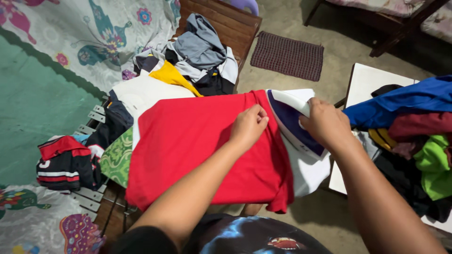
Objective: The person irons a red t-shirt on a white ironing board. They use a blue and white electric iron to smooth the fabric, repeatedly moving the iron back and forth across the shirt's surface. The person adjusts the shirt's position and folds it over to iron different sections, including the sleeves and the main body.
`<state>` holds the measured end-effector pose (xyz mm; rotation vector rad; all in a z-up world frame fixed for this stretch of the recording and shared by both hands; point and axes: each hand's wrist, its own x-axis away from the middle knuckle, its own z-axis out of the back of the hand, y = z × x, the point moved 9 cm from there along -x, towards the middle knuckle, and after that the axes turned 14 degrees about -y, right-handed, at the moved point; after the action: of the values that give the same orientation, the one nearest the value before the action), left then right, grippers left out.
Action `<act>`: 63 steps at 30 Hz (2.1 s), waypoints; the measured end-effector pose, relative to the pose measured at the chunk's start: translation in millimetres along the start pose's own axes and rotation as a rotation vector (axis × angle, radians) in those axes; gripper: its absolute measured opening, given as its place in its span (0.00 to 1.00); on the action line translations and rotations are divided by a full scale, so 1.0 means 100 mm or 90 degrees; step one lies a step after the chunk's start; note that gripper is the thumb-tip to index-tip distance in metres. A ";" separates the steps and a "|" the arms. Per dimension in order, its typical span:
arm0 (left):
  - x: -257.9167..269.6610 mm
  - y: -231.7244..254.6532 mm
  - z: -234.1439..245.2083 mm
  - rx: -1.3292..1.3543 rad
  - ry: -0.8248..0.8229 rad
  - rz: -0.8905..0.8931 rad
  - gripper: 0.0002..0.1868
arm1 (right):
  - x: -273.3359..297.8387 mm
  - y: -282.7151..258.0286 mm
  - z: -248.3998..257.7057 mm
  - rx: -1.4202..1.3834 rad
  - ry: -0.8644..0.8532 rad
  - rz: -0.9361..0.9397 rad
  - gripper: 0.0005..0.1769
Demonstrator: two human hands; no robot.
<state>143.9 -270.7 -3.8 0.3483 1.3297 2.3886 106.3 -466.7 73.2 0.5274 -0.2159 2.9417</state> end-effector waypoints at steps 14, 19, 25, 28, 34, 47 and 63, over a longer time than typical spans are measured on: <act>-0.97 -0.10 -0.63 -0.268 -0.034 0.201 0.11 | 0.13 1.16 0.26 -0.212 -0.046 -0.117 0.27; -0.99 0.32 -0.91 -0.187 -0.030 0.056 0.08 | 0.09 1.39 0.23 -0.224 -0.043 -0.127 0.28; -0.79 0.67 -0.91 -0.170 -0.118 -0.066 0.09 | 0.09 1.52 0.23 -0.213 -0.018 -0.088 0.29; -0.48 0.69 -0.93 -0.236 -0.254 0.006 0.13 | 0.12 1.53 0.22 -0.222 -0.019 -0.079 0.28; 0.42 0.55 -1.25 -0.368 -0.426 0.168 0.21 | 0.35 1.39 0.14 -0.250 -0.053 -0.103 0.26; 0.76 0.86 -1.82 -0.194 -0.407 0.026 0.14 | 0.81 1.18 0.20 -0.274 -0.013 -0.144 0.25; -1.62 -0.26 -0.69 -0.357 -0.034 0.290 0.22 | -0.05 1.54 0.55 -0.225 -0.111 0.024 0.25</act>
<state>267.6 -382.7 -66.9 0.5879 0.5434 2.9628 103.9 -627.1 104.8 0.7277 -0.7555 2.7970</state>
